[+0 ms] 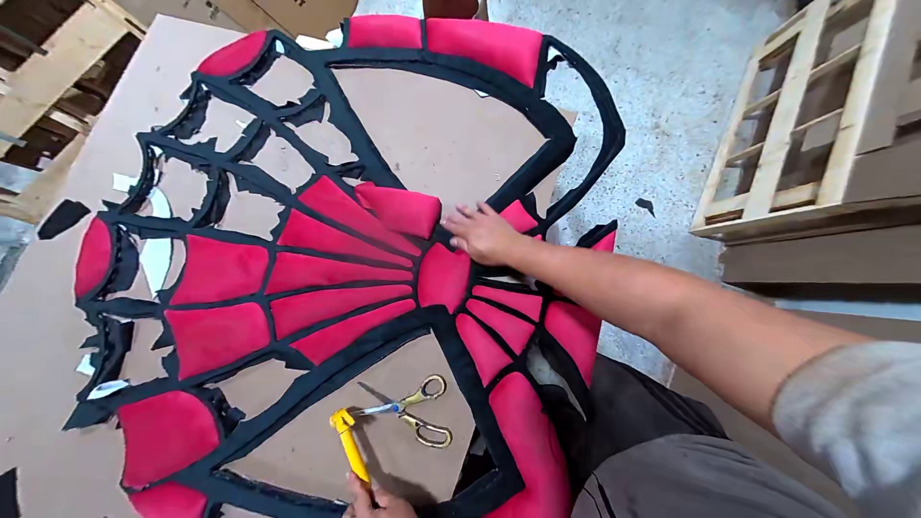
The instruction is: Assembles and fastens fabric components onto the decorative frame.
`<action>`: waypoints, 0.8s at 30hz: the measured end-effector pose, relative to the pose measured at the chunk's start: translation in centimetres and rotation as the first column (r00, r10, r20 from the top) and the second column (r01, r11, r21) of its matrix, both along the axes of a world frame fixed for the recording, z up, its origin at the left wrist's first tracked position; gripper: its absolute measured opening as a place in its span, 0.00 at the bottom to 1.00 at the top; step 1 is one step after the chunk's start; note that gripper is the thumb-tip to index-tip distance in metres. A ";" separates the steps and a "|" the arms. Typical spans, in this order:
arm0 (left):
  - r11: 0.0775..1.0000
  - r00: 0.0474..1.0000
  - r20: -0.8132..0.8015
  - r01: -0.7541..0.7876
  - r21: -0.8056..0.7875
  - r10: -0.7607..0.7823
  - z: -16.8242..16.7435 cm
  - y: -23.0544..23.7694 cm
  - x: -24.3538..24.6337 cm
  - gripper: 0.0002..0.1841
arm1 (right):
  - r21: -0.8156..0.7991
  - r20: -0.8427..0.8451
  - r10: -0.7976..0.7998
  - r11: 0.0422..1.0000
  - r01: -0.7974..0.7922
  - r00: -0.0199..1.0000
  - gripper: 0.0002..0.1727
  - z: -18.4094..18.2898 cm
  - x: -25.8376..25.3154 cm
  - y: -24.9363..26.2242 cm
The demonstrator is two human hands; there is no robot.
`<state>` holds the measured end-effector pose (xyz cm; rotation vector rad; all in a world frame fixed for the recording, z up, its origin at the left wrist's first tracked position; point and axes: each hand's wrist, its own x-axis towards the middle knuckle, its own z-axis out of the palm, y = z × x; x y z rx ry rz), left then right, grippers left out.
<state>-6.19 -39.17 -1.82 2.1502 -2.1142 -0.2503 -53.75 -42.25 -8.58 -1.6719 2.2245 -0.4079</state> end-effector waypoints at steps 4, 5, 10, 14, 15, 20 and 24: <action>0.993 0.992 0.072 0.095 0.067 -0.100 1.9 -0.6 -3.9 0.22 | 0.066 0.064 -0.132 0.990 0.128 0.989 0.31 0.5 -3.3 -2.0; 0.977 0.995 0.060 0.066 0.201 -0.079 2.3 -0.9 -5.8 0.28 | 0.022 0.056 -0.121 0.993 0.120 0.991 0.30 0.3 -3.0 -0.8; 0.853 0.979 0.134 -0.198 0.484 0.151 -0.6 -4.0 -12.4 0.45 | -0.142 -0.061 -0.010 0.990 0.001 0.998 0.32 -1.0 -1.3 5.6; 0.812 0.947 0.092 -0.313 0.493 0.309 -1.7 -5.0 -13.0 0.47 | -0.193 -0.065 0.182 0.962 -0.192 0.981 0.27 -0.6 -0.4 6.6; 0.799 0.933 0.083 -0.344 0.494 0.350 -1.5 -5.0 -12.5 0.48 | -0.199 -0.070 0.268 0.940 -0.276 0.961 0.27 -0.4 -0.1 6.7; 0.754 0.843 0.086 -0.516 0.406 0.530 -2.6 -5.9 -12.7 0.46 | -0.278 0.134 0.381 0.901 -0.334 0.915 0.25 -0.8 -1.0 7.3; 0.699 0.747 -0.062 -0.586 0.409 0.662 -3.0 -7.7 -16.1 0.28 | -0.281 0.195 0.374 0.907 -0.314 0.906 0.24 -0.9 -1.8 6.6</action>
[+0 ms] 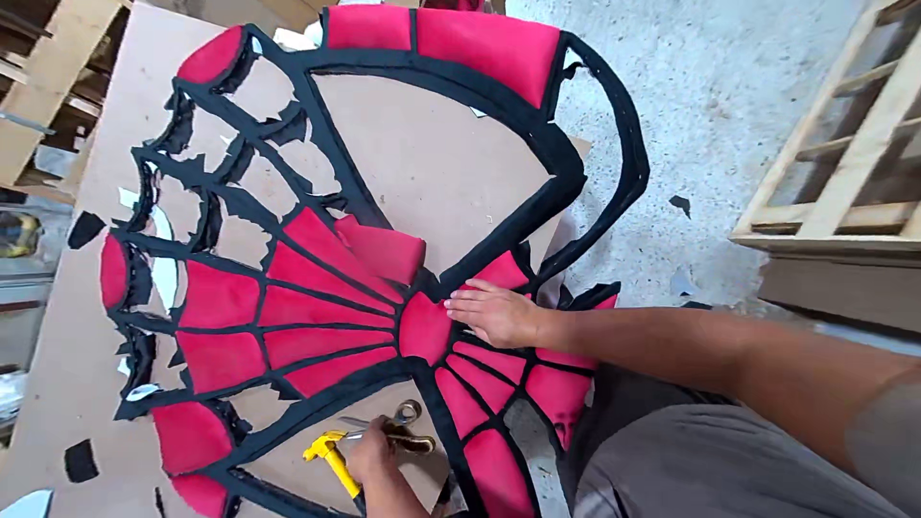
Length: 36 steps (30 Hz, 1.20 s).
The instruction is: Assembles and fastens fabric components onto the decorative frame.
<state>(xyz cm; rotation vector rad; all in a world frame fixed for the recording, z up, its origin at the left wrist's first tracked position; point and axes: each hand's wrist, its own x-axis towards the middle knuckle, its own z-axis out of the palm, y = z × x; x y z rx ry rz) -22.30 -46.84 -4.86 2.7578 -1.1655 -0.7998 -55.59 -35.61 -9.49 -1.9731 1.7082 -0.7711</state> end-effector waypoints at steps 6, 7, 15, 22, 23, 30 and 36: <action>0.979 0.954 -0.221 0.201 -0.039 -0.205 7.0 4.0 -4.4 0.16 | -0.096 0.242 -0.016 0.995 0.041 0.970 0.17 -0.1 -0.8 0.6; 0.944 0.900 -0.289 0.325 -0.057 -0.327 8.7 4.7 -5.2 0.15 | -0.133 0.322 -0.032 0.988 0.079 0.946 0.16 -0.2 -1.0 0.9; 0.230 0.247 -0.094 0.959 0.165 -0.964 12.2 -0.6 -14.5 0.24 | 0.210 0.488 -0.516 0.853 0.478 0.704 0.14 5.3 -12.5 4.9; 0.068 0.203 -0.197 0.841 0.537 -0.959 10.7 -4.7 -21.0 0.21 | 0.313 0.082 -0.429 0.868 0.386 0.900 0.20 6.6 -15.2 4.0; 0.061 0.211 -0.201 0.821 0.568 -0.957 10.4 -4.8 -21.5 0.21 | 0.356 0.052 -0.331 0.888 0.292 0.942 0.25 6.3 -13.8 1.7; -0.022 0.299 -0.332 0.713 0.701 -0.895 10.2 -6.3 -24.6 0.21 | 0.509 -0.080 0.038 0.861 0.008 0.996 0.20 6.4 -6.7 -5.6; 0.006 0.397 -0.374 0.693 0.721 -0.838 9.9 -8.0 -25.4 0.21 | 0.500 -0.104 0.038 0.866 0.020 0.994 0.16 6.0 -6.7 -5.8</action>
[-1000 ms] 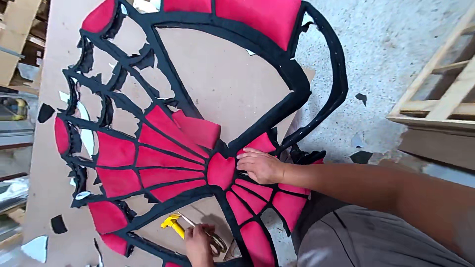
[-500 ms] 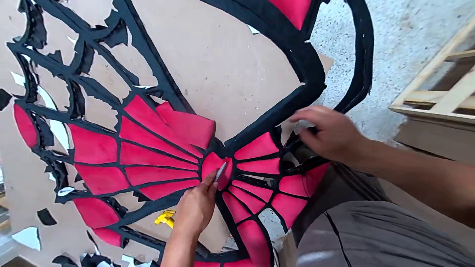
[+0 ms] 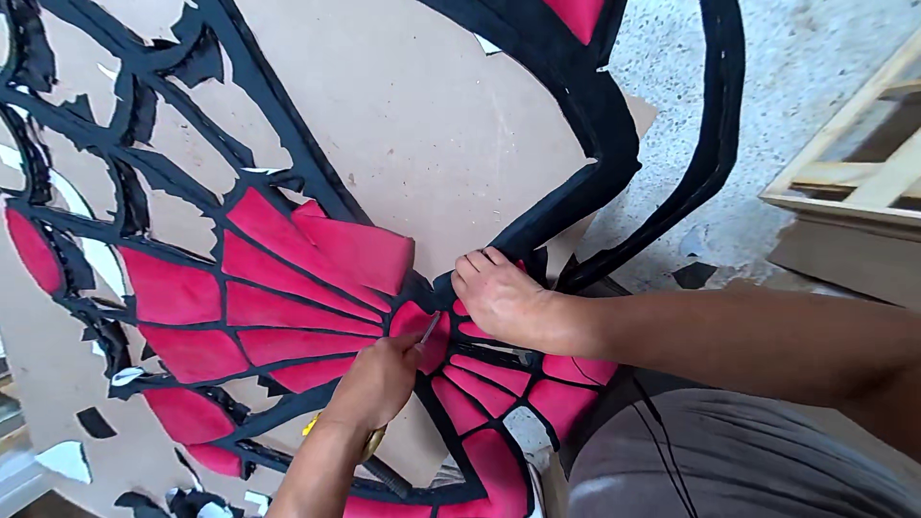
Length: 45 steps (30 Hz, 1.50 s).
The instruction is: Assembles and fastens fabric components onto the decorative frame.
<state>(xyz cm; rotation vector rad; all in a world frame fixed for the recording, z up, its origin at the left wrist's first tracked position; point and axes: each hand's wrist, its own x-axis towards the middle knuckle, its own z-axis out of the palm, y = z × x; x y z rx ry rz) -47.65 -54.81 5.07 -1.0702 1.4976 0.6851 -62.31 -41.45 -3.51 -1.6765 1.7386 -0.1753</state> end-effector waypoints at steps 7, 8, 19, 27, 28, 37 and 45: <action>0.986 0.983 0.140 -0.134 0.100 0.119 -0.5 -0.7 -2.1 0.21 | -0.025 -0.012 0.018 1.000 -0.018 1.000 0.18 -0.7 0.2 0.0; 0.976 0.972 0.171 -0.185 0.114 0.164 -0.5 -0.9 -2.6 0.21 | -0.042 0.003 0.014 0.999 -0.014 1.000 0.20 -1.0 0.2 0.1; 0.959 0.927 0.269 -0.280 0.031 0.262 -2.3 0.1 -4.8 0.18 | -0.227 0.102 -0.072 0.969 0.094 0.992 0.31 -4.8 0.3 2.0; 0.929 0.934 0.079 -0.356 0.106 0.349 0.3 -0.4 -0.8 0.20 | -0.272 0.104 -0.070 0.957 0.097 0.992 0.35 -5.3 0.0 2.3; 0.943 0.946 0.056 -0.322 0.086 0.318 0.5 -0.5 -0.6 0.20 | -0.268 0.102 -0.070 0.959 0.095 0.992 0.35 -5.4 0.0 2.3; 0.994 0.993 0.026 -0.112 -0.009 0.112 -1.2 -0.2 -0.2 0.20 | -0.270 0.108 -0.072 0.958 0.099 0.992 0.35 -5.5 0.1 2.3; 0.997 0.993 0.117 0.010 0.070 -0.019 -1.2 -1.1 -1.6 0.20 | -0.282 0.118 -0.077 0.953 0.108 0.990 0.35 -5.4 0.1 2.3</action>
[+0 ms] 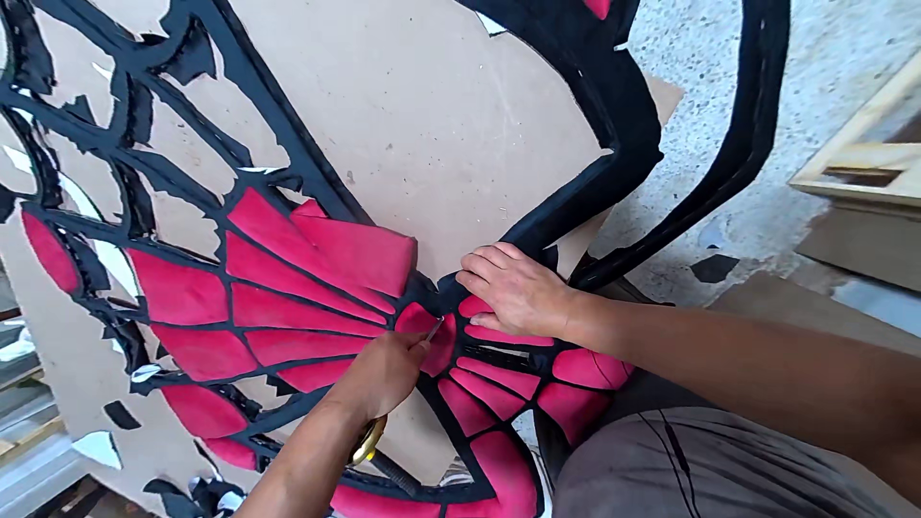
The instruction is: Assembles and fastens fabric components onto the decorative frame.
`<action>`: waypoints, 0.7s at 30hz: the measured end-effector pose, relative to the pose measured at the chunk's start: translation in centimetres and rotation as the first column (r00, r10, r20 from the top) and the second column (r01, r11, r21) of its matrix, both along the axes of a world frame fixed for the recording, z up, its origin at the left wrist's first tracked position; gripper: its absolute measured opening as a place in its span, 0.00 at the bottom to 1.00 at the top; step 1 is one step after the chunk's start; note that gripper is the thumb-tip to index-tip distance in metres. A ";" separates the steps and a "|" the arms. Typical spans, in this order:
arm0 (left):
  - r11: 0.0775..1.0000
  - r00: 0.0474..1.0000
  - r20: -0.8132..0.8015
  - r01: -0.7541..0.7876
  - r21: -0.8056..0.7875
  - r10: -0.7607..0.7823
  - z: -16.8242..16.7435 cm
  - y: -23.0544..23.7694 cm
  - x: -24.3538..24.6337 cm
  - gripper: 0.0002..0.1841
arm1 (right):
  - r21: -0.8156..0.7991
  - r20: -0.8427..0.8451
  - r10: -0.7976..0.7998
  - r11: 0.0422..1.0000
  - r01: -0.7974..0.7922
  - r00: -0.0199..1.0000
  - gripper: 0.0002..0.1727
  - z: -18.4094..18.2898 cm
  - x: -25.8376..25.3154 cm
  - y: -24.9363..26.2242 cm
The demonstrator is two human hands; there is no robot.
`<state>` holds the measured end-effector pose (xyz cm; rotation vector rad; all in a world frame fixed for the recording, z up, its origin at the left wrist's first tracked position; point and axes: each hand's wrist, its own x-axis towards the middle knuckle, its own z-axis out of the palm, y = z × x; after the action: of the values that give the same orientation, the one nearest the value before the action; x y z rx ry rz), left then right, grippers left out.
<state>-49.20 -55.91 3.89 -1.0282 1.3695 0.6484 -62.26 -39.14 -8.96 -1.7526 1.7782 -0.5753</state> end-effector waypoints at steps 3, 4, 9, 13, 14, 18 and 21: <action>0.999 0.999 0.051 -0.011 0.036 0.009 0.0 -0.5 -0.5 0.20 | 0.001 0.001 0.001 1.000 -0.001 1.000 0.35 0.0 0.0 -0.1; 0.999 0.997 0.071 -0.025 0.043 0.022 -0.1 -0.6 -0.7 0.21 | 0.000 0.003 -0.001 1.000 0.001 1.000 0.35 -0.1 0.1 -0.1; 0.990 0.975 0.175 -0.141 0.019 0.136 -0.8 -0.1 -2.6 0.19 | -0.007 0.006 0.000 1.000 0.000 1.000 0.33 0.0 0.1 0.0; 0.994 0.975 0.193 -0.102 -0.034 0.107 -2.0 0.7 -3.1 0.19 | 0.022 -0.001 -0.001 1.000 0.001 1.000 0.33 0.0 0.1 -0.2; 0.994 0.980 0.173 -0.097 -0.043 0.103 -2.0 1.0 -2.7 0.20 | 0.021 0.005 -0.003 1.000 0.003 1.000 0.33 0.0 0.1 -0.1; 0.987 0.985 0.049 -0.162 -0.021 0.163 -0.6 0.6 -0.6 0.22 | -0.019 0.027 -0.012 1.000 0.012 1.000 0.33 -0.2 0.0 -0.1; 0.971 0.972 -0.027 -0.236 -0.030 0.235 1.0 0.6 1.0 0.21 | -0.004 0.031 -0.006 1.000 0.006 0.999 0.33 -0.3 -0.3 0.0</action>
<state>-48.19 -55.35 4.93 -1.2250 1.2928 0.8173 -62.56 -39.15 -9.26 -1.7325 1.7626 -0.6065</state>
